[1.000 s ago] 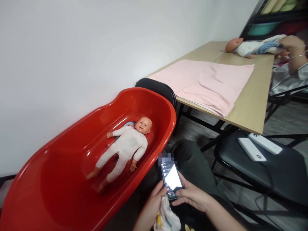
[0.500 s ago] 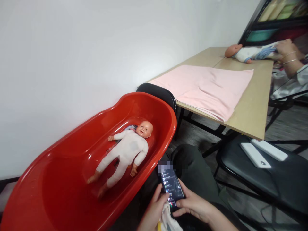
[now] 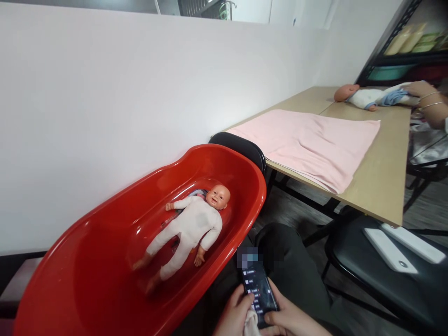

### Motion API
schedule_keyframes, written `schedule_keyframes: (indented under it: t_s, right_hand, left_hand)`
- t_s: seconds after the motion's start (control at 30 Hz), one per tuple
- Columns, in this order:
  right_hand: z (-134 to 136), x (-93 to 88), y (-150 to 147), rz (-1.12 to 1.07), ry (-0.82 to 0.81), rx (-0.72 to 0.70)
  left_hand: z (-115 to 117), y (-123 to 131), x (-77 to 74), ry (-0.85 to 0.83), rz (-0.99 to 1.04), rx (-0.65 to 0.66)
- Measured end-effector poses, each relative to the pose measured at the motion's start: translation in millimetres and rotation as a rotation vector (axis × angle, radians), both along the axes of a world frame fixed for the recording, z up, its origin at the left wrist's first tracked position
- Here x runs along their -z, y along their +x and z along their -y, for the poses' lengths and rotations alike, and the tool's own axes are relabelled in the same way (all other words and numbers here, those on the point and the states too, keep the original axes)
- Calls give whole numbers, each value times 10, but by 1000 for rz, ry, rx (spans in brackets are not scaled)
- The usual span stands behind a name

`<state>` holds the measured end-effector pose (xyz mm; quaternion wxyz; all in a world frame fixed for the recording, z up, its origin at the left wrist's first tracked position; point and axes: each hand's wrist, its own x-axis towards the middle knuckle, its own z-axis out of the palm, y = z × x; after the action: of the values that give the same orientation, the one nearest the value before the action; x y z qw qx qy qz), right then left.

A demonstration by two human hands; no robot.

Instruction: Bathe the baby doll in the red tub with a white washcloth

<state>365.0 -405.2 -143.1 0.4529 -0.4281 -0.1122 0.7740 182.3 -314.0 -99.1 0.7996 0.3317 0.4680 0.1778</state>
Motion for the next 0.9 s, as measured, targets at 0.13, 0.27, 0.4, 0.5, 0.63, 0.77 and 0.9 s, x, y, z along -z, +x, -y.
schedule_keyframes:
  t_s: [0.13, 0.27, 0.4, 0.5, 0.63, 0.77, 0.9]
  right_hand:
    - [-7, -30, -13, 23, 13, -13]
    - [1, -88, 6, 20, 41, -11]
    - [0, -137, 24, 20, 24, 8]
    - [-14, -182, 24, 29, 17, 7]
    - [-31, -234, 17, 19, 22, 0]
    - [-34, -234, 16, 19, 19, 6]
    - [-31, -195, 16, 7, 1, 46]
  left_hand:
    - [0, -8, 30, 5, -4, 3]
    - [-22, -38, 28, 74, -24, 90]
    - [-32, -43, 38, 72, -65, 128]
    - [-25, -50, 64, 71, -67, 126]
    - [-19, -95, 146, 102, -87, 129]
    - [-15, -116, 250, 109, -88, 127]
    - [15, -66, 335, 101, -84, 96]
